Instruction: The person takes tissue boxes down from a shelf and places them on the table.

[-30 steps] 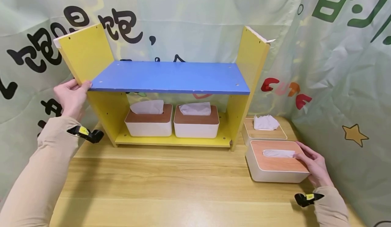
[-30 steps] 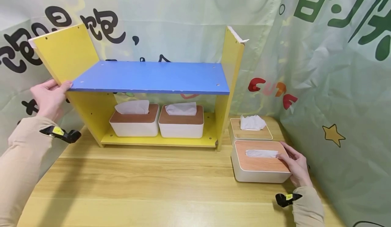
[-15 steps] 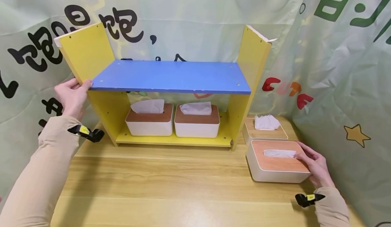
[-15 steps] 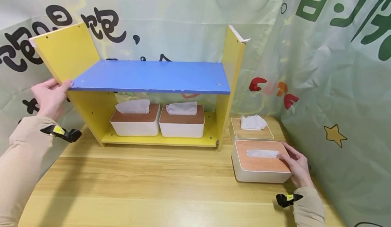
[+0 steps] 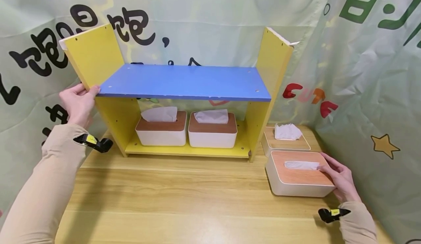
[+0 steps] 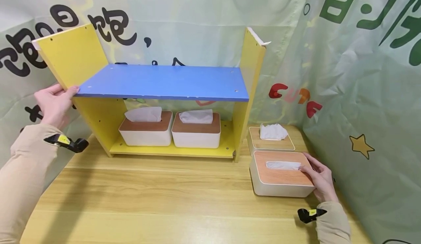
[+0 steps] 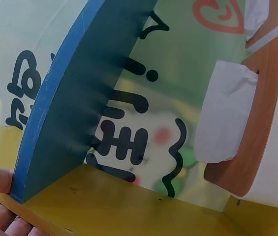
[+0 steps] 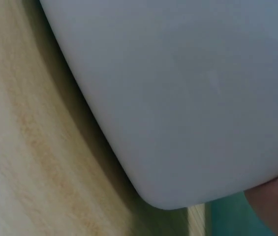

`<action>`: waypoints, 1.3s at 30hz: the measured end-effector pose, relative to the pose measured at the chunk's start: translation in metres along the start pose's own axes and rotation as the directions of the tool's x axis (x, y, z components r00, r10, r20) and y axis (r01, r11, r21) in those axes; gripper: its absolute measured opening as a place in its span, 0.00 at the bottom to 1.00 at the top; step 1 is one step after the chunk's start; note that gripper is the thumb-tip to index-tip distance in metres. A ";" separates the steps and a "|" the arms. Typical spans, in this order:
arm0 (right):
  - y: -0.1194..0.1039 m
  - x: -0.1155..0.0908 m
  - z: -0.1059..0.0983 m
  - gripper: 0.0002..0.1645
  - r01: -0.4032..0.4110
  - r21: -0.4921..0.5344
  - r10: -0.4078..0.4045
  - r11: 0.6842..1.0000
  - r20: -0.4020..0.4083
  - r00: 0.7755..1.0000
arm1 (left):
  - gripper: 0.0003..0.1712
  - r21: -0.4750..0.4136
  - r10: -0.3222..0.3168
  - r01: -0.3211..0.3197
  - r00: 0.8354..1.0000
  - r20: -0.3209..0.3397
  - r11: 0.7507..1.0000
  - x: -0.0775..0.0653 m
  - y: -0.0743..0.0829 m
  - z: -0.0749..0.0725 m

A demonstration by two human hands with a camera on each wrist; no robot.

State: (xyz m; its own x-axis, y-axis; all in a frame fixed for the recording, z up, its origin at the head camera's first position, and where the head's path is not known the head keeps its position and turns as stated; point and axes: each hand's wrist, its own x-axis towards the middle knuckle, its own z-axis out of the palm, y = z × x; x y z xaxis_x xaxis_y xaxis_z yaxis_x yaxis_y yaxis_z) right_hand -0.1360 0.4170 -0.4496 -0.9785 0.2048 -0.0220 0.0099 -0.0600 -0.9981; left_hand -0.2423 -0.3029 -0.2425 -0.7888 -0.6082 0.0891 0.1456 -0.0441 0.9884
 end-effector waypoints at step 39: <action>0.001 -0.001 0.000 0.32 -0.019 0.007 0.019 1.000 0.021 1.000 | 0.31 -0.003 -0.009 0.009 1.000 0.000 1.000 0.001 0.000 0.000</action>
State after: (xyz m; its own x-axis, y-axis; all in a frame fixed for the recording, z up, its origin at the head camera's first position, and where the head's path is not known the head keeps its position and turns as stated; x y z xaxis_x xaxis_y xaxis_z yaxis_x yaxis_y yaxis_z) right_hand -0.1353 0.4170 -0.4508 -0.9823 0.1834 -0.0394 0.0269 -0.0703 -0.9972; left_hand -0.2427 -0.3035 -0.2423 -0.7900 -0.6078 0.0805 0.1403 -0.0514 0.9888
